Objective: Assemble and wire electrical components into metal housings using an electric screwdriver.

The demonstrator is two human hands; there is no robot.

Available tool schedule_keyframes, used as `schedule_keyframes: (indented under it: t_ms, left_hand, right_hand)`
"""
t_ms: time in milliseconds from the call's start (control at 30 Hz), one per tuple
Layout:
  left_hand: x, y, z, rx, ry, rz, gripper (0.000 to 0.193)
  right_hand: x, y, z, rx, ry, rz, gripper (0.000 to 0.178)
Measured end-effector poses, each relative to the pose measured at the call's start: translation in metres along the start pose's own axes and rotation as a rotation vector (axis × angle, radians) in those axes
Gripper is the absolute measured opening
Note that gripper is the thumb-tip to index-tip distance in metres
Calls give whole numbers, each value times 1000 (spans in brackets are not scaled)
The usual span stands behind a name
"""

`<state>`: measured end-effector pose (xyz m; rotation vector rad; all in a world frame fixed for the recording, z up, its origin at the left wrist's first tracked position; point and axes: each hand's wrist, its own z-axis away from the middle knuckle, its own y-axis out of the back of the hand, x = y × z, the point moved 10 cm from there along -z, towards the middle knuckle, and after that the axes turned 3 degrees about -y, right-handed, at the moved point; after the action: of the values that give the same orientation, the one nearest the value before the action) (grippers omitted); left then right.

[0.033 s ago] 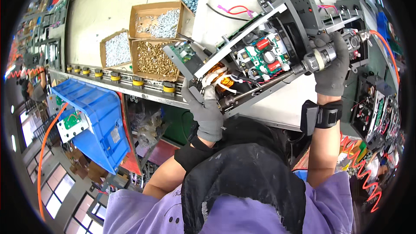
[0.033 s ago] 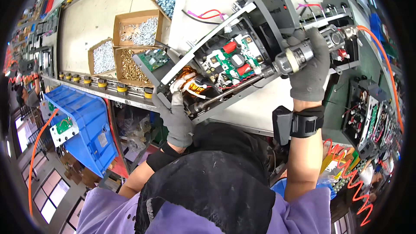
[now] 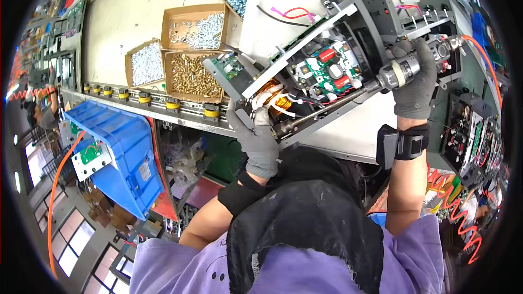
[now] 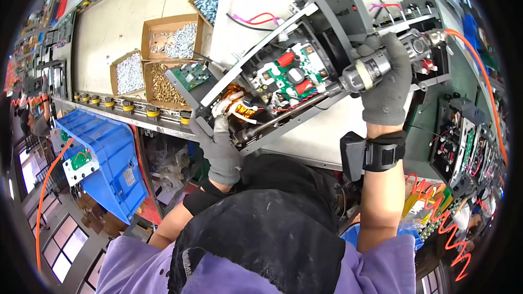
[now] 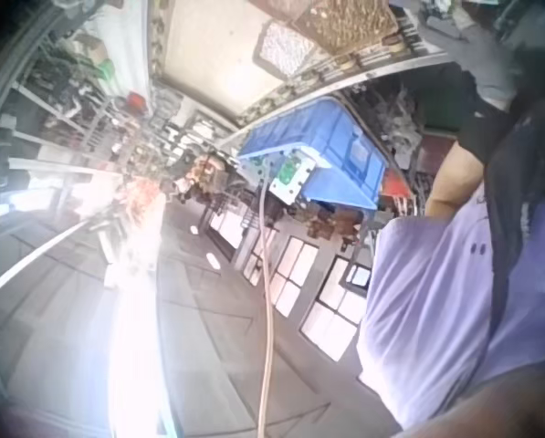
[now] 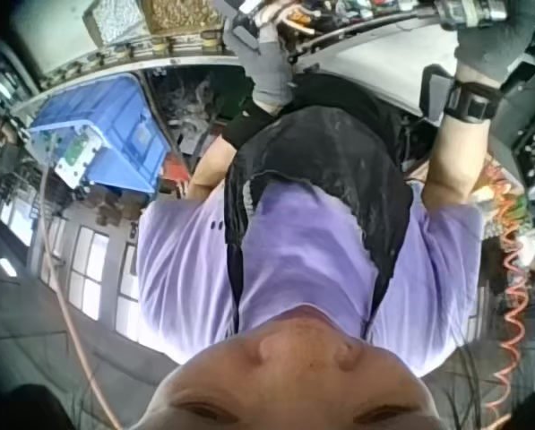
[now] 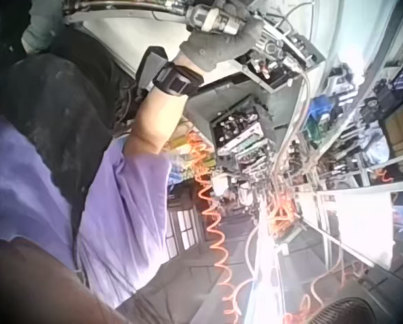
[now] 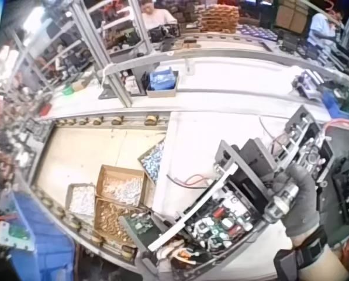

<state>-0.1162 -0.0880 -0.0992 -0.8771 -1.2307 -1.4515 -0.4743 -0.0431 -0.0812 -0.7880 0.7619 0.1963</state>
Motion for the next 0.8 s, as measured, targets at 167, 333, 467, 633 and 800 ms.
schedule_keyframes:
  t_ms: [167, 333, 467, 633, 800]
  left_hand:
    - [-12, 2, -3, -13, 127, 122, 52]
    - [57, 12, -5, -23, -47, -232, 64]
    - [163, -69, 27, -223, -639, -464, 66]
    - [197, -246, 52, -569, -910, -858, 72]
    - [181, -343, 49, -754, -998, -1264, 90]
  right_hand:
    - [-19, -11, 19, 100, 120, 194, 32]
    - [-154, -25, 80, -76, 511, 109, 36]
    - [-299, -14, 107, -410, 613, 217, 40]
    - [-354, 70, 71, -201, 694, 159, 34]
    - [-303, 128, 3, 30, 592, 85, 27]
